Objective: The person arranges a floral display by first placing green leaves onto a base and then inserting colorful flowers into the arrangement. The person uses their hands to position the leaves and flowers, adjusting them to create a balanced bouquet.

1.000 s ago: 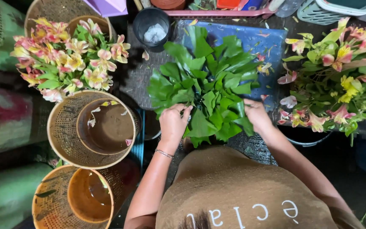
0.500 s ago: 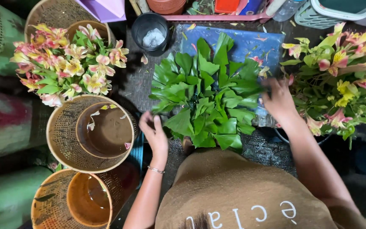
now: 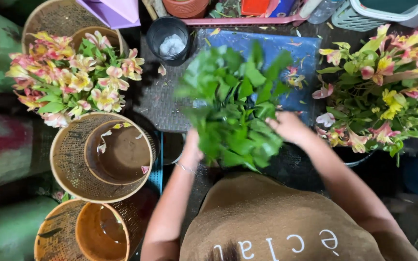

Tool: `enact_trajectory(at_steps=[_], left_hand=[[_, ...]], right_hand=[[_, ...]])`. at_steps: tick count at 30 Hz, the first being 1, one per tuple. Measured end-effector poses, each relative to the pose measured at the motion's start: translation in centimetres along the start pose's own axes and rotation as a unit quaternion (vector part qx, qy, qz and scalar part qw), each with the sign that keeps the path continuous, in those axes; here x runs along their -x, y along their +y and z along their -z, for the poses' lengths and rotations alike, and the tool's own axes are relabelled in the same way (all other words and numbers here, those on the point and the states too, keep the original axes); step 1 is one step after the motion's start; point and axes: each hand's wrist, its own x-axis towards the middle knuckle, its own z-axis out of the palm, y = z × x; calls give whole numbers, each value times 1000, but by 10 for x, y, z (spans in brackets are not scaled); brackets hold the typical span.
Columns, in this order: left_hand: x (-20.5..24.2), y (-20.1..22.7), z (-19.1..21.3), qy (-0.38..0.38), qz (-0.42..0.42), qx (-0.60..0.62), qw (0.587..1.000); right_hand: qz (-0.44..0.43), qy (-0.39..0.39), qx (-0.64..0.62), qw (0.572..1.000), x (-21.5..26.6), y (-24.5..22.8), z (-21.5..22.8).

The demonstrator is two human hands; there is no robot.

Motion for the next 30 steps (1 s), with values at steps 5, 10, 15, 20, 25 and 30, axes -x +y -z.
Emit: enact_trajectory(at_steps=[5, 10, 15, 20, 25, 30], left_hand=[[-84, 54, 15, -3, -61, -39, 997], [-31, 118, 34, 0, -191, -49, 980], [-13, 53, 54, 32, -100, -77, 992], [7, 2, 29, 19, -3, 84, 996], [41, 15, -1, -48, 93, 117, 988], [4, -22, -8, -105, 73, -121, 984]], right_hand=[[-1, -40, -42, 998, 34, -19, -73], [29, -274, -115, 954, 69, -67, -1], [70, 12, -520, 851, 36, -14, 89], [-11, 237, -379, 894, -53, 56, 57], [-111, 26, -528, 842, -91, 113, -5], [-87, -48, -629, 771, -75, 95, -39]])
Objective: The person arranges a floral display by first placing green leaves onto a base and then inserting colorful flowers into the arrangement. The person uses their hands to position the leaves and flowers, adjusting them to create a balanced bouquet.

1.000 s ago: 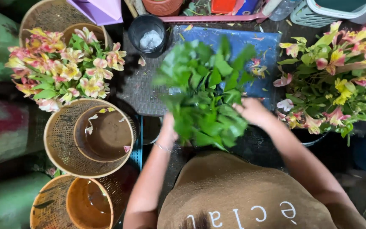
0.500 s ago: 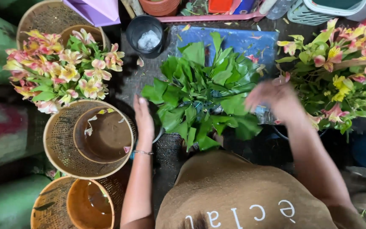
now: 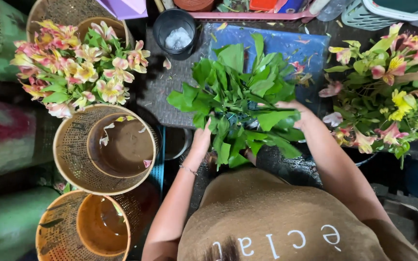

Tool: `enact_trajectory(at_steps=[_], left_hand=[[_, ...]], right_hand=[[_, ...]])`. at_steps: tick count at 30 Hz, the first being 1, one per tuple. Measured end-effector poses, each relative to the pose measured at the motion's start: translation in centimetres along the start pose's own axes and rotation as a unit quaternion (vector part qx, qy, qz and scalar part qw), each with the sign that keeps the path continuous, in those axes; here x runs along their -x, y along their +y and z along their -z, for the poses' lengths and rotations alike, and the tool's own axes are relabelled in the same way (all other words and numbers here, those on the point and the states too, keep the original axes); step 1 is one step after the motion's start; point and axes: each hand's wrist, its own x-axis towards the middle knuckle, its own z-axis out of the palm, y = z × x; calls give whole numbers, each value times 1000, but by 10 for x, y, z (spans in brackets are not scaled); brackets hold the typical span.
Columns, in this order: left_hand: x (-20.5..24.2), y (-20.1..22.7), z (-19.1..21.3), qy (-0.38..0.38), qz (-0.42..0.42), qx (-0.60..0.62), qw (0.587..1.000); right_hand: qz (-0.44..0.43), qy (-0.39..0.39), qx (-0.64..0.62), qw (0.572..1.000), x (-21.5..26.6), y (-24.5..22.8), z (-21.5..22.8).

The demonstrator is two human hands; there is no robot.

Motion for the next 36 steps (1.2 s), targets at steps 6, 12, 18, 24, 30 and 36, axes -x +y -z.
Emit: enact_trajectory(at_steps=[6, 12, 18, 24, 30, 36], left_hand=[[-22, 21, 12, 5, -34, -49, 998], [-33, 17, 23, 0, -40, -119, 992], [-40, 15, 28, 6, -44, -170, 985], [38, 85, 51, 100, -285, -32, 953], [30, 80, 15, 177, -618, -130, 755], [60, 76, -2, -43, -594, -289, 750]], right_hand=[[-76, 74, 145, 984, 43, 17, -12], [-15, 81, 113, 990, 34, 18, -38], [45, 99, 185, 977, 32, 22, 43], [384, 110, 305, 864, 114, -107, -63], [553, 134, 494, 657, 71, -132, -63], [409, 108, 638, 644, 53, -158, -89]])
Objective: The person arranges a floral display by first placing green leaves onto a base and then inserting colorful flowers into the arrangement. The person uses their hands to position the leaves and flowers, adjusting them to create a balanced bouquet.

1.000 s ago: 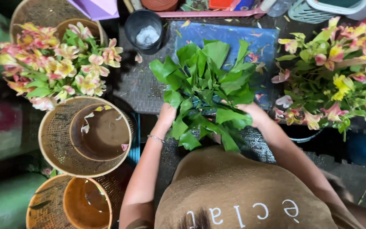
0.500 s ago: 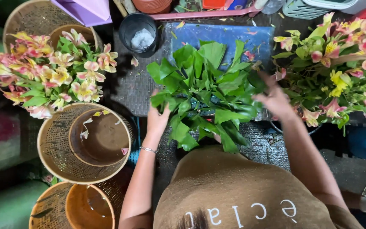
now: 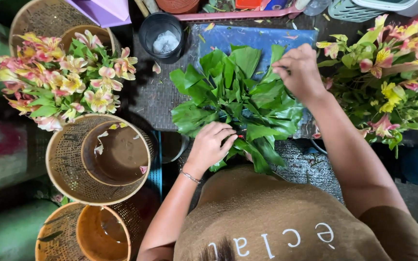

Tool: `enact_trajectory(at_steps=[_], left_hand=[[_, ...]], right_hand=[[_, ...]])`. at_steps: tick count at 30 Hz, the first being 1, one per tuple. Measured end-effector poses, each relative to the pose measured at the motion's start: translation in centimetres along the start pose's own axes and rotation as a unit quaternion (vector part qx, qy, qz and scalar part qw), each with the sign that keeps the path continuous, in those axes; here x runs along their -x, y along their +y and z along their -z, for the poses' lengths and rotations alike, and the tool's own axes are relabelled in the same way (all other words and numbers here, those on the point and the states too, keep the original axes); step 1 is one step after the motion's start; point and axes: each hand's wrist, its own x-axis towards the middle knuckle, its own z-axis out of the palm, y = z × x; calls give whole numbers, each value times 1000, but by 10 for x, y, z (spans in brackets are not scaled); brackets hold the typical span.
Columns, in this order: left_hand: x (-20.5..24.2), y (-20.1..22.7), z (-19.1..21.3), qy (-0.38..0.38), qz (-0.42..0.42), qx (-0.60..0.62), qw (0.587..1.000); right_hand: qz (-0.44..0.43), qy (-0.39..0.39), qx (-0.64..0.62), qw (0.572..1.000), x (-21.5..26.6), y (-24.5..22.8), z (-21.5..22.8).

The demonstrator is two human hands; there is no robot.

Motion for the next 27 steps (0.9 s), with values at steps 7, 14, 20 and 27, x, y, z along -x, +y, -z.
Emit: enact_trajectory(at_steps=[7, 14, 20, 27], left_hand=[[5, -11, -14, -53, 57, -7, 997], [31, -45, -49, -116, 181, 16, 976], [27, -43, -50, -132, 199, 4, 971], [35, -46, -62, -110, 190, 13, 976]], right_hand=[[75, -63, -20, 995, -6, 29, -28], [122, -61, -14, 991, -3, 49, -39], [115, -103, 55, 987, -20, 42, -9], [31, -219, -2, 975, -45, 42, -1]])
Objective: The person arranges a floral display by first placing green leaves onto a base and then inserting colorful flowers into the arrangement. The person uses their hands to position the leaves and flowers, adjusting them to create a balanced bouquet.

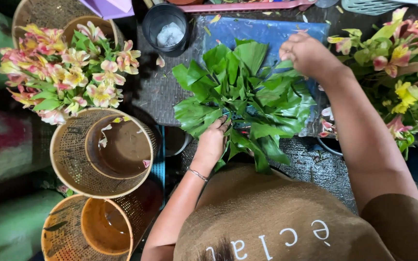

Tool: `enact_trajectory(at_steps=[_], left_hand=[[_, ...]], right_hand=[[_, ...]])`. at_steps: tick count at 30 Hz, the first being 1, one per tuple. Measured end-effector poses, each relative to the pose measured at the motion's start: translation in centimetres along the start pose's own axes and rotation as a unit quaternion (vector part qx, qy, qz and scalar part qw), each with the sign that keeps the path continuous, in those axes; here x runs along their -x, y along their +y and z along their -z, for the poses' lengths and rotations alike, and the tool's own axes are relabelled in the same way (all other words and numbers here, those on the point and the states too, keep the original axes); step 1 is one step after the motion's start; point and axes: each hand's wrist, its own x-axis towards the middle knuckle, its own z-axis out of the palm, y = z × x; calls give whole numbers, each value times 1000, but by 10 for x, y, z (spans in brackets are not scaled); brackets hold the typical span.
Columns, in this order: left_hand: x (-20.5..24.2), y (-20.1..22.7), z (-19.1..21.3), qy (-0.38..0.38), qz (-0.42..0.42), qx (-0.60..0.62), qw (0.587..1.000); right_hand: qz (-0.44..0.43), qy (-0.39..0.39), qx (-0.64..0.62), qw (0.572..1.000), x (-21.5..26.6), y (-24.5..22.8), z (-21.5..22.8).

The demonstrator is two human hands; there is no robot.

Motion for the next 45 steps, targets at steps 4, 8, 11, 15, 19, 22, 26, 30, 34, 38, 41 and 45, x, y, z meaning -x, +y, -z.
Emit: enact_trajectory(at_steps=[4, 8, 11, 15, 19, 22, 26, 30, 34, 38, 41, 45], left_hand=[[0, -8, -7, 9, -6, 9, 1000], [2, -7, -3, -6, -13, -36, 999], [-5, 1, 5, -21, -11, -64, 998], [-4, -3, 4, -34, -4, -70, 997], [-5, 3, 9, -48, 4, -86, 995], [-2, 0, 5, -28, -12, -67, 997], [-3, -2, 1, -24, -24, -95, 995], [-2, 1, 2, -21, -31, -102, 994], [-3, 3, 5, -23, -37, -116, 992], [-4, 9, 11, -15, -37, -110, 993], [-3, 9, 14, -24, -20, -99, 995], [-2, 13, 18, 9, -30, -66, 997]], right_hand=[[-223, -25, -146, 964, -1, -35, 48], [-95, 55, -56, 992, 7, 6, 70], [-90, 10, -21, 996, -3, 13, 78], [-44, -54, 30, 997, -32, 37, 43], [-180, -86, -43, 979, -43, 19, 20], [-139, -74, -38, 987, -46, 19, 8], [-267, -119, -164, 942, -32, -64, 40], [-182, -132, -80, 971, -49, -9, -23], [-239, -163, -34, 957, -52, 13, -43], [-104, -78, -30, 991, -22, -1, -26], [-11, 56, -3, 998, -16, 17, -31], [149, 258, -65, 952, 20, -54, 2]])
